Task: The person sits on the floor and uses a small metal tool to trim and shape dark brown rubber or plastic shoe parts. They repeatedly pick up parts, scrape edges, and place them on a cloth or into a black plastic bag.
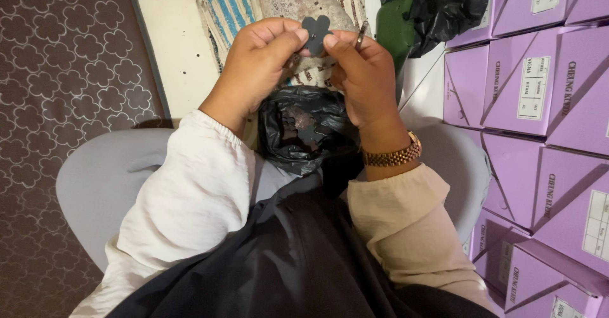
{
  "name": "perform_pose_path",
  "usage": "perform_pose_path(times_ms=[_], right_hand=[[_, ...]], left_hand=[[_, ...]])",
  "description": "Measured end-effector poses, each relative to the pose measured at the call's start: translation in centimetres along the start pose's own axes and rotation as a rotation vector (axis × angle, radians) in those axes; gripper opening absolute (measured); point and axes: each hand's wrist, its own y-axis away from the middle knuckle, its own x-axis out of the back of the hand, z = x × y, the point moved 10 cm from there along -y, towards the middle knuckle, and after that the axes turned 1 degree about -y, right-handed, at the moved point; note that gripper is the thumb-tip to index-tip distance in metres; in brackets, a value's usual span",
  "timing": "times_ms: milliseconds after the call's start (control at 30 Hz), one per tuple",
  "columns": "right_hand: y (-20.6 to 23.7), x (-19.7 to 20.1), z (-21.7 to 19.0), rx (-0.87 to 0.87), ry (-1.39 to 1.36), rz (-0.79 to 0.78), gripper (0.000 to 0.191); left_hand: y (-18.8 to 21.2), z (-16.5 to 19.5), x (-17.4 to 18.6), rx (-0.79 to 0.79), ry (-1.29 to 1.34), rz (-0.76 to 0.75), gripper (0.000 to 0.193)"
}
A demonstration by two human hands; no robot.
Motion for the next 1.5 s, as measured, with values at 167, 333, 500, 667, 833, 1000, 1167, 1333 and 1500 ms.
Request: perform_pose_path(times_ms=[167, 333, 500, 667, 833, 1000, 1167, 1333, 1500], right_hand=[[0.1, -0.4, -1.4, 0.127, 0.096, 0.023, 0.014], [4.2, -3.0, -7.9, 0.827, 0.889, 0.108, 0.019], [6.4, -5.0, -8.7, 1.011, 0.979, 0.044, 0.023], [6.5, -5.3, -8.8, 1.036, 0.979, 0.078, 0.021], [5.7, -3.9, -8.0, 0.945, 0.934, 0.117, 0.02], [4.2, -3.5, -6.6, 0.934, 0.978, 0.074, 0.023], [3.2, -3.1, -5.1, 0.791, 0.996, 0.006, 0.031], [1.5, -1.5, -3.1, 0.439, 0.696, -0.033, 0.039], [0.4, -0.6, -0.9, 0.223, 0.496, -0.06, 0.023]], left_hand=[[0.1, 1.1, -0.5, -0.076, 0.02, -0.018, 0.016], [0.4, 1.1, -0.3, 0.072, 0.192, 0.033, 0.014], [1.3, 2.9, -1.9, 0.027, 0.271, -0.118, 0.01], [1.3, 3.1, -1.5, 0.006, 0.217, -0.067, 0.012], [1.1, 2.9, -1.1, -0.031, 0.213, -0.067, 0.008], [0.3, 2.0, 0.5, -0.114, 0.179, 0.029, 0.01], [-0.7, 0.4, 2.6, -0.109, 0.129, 0.121, 0.008], [-0.8, -2.0, 3.6, 0.074, 0.105, 0.186, 0.007], [-0.7, -2.6, 3.7, 0.067, 0.03, 0.191, 0.01]])
